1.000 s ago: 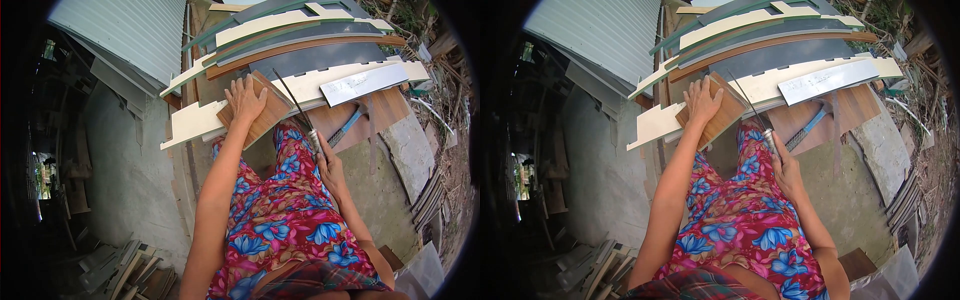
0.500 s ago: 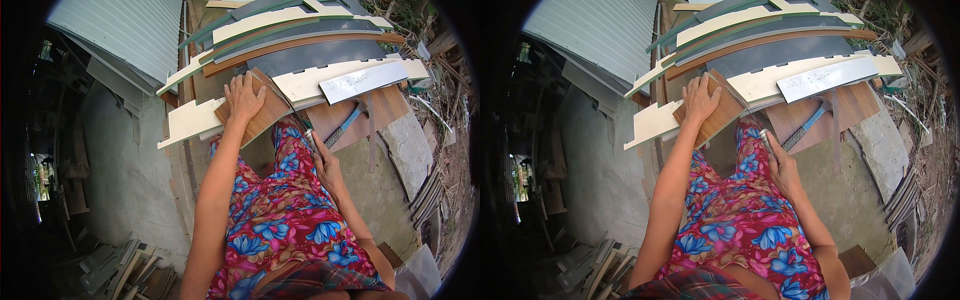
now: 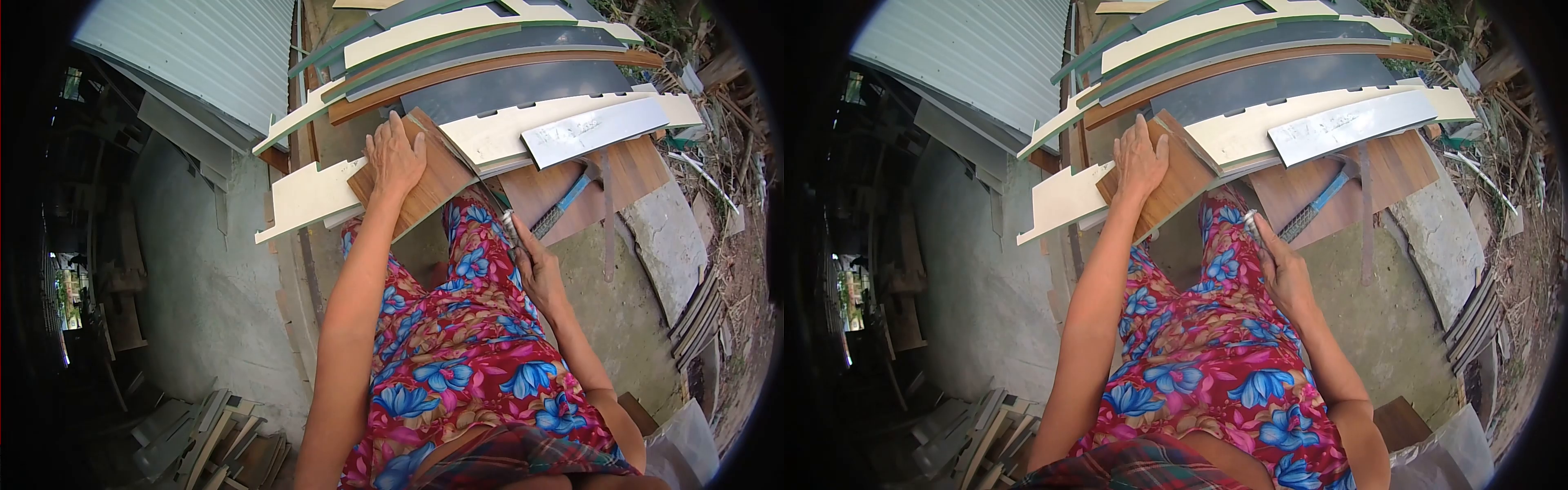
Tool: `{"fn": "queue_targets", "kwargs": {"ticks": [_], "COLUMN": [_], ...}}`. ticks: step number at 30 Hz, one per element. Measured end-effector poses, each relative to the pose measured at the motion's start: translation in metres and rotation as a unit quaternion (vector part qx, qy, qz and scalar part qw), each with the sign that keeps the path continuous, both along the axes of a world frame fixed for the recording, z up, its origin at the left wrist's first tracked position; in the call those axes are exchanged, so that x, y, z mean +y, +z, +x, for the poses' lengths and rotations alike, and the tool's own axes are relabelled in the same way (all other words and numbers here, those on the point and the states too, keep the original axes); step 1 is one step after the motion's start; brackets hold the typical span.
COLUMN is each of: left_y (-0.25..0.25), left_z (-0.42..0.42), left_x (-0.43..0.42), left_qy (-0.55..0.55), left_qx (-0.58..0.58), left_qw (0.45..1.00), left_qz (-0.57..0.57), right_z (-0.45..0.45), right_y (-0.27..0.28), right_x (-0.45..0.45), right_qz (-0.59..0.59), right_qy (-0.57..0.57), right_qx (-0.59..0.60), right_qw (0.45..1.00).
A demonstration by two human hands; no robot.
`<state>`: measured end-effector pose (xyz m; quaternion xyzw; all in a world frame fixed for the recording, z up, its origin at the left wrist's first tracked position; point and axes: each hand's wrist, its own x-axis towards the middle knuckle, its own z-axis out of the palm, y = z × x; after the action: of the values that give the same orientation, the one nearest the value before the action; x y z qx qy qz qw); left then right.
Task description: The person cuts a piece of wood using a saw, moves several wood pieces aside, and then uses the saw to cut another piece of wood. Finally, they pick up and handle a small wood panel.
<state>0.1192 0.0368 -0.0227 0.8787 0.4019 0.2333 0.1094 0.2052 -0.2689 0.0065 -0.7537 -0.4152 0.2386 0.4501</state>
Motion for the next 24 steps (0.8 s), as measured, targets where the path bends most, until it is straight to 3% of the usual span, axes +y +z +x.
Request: {"fn": "queue_targets", "kwargs": {"ticks": [8, 15, 20, 24], "left_y": [0.009, 0.008, -0.004, 0.008], "left_z": [0.003, 0.004, 0.005, 0.004], "left_x": [-0.002, -0.004, 0.0, -0.003], "left_qy": [0.025, 0.034, 0.044, 0.035], "left_qx": [0.032, 0.02, 0.014, 0.041], "left_qw": [0.999, 0.999, 0.998, 0.999], "left_qz": [-0.009, 0.015, 0.044, -0.003], "right_z": [0.001, 0.018, 0.008, 0.004], "right_y": [0.007, 0.001, 0.001, 0.005], "right_x": [0.01, 0.06, 0.017, -0.026], "right_qz": [-0.024, -0.015, -0.002, -0.072], "right_qy": [0.014, 0.045, 0.038, 0.025], "right_qx": [0.014, -0.046, -0.053, 0.0], "right_qw": [1.0, 0.998, 0.998, 0.997]}}
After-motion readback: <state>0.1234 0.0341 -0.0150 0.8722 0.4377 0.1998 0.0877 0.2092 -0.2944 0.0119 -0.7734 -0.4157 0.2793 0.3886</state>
